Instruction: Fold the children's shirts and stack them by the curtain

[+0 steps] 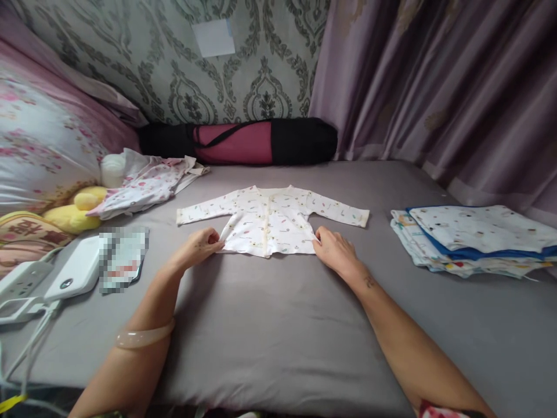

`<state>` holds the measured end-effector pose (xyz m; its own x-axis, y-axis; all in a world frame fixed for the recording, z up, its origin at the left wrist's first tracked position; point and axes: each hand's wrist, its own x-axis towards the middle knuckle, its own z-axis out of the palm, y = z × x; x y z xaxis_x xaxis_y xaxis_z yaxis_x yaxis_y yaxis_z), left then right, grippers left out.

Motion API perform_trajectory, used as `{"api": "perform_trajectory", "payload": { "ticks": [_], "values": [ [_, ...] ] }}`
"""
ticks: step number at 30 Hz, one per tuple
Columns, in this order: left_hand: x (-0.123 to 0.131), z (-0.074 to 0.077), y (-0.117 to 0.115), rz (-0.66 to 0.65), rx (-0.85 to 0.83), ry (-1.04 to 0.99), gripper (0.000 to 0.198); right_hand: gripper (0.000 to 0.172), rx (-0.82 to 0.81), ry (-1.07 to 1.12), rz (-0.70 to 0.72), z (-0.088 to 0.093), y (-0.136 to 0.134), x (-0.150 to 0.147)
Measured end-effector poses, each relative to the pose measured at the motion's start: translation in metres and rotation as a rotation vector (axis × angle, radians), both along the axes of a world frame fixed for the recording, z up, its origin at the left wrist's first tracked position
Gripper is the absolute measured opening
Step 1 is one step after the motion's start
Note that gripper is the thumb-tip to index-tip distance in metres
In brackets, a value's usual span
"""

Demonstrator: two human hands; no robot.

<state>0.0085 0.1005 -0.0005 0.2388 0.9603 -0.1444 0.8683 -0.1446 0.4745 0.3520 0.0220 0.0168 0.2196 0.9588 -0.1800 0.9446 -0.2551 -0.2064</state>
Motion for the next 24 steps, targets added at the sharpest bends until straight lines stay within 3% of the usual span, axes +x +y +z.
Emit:
{"api": "perform_trajectory", "payload": {
  "ticks": [5,10,14,21,24],
  "values": [
    [-0.003,0.003,0.000,0.035,-0.079,-0.050,0.021,0.019,-0.021,0.085,0.028,0.006,0.002,0.005],
    [0.011,0.003,-0.002,0.052,0.201,-0.096,0.019,0.020,-0.017,0.041,0.041,0.015,0.002,0.004],
    [0.037,0.005,-0.003,-0.115,0.250,-0.141,0.016,0.023,0.075,0.031,-0.010,0.018,0.016,0.018],
    [0.094,0.022,0.004,-0.382,0.282,-0.099,0.016,0.032,0.159,-0.126,-0.280,0.003,0.057,0.096],
    [0.127,0.022,0.008,-0.453,0.273,-0.107,0.018,0.039,0.127,-0.163,-0.358,-0.007,0.066,0.120]
  ]
}}
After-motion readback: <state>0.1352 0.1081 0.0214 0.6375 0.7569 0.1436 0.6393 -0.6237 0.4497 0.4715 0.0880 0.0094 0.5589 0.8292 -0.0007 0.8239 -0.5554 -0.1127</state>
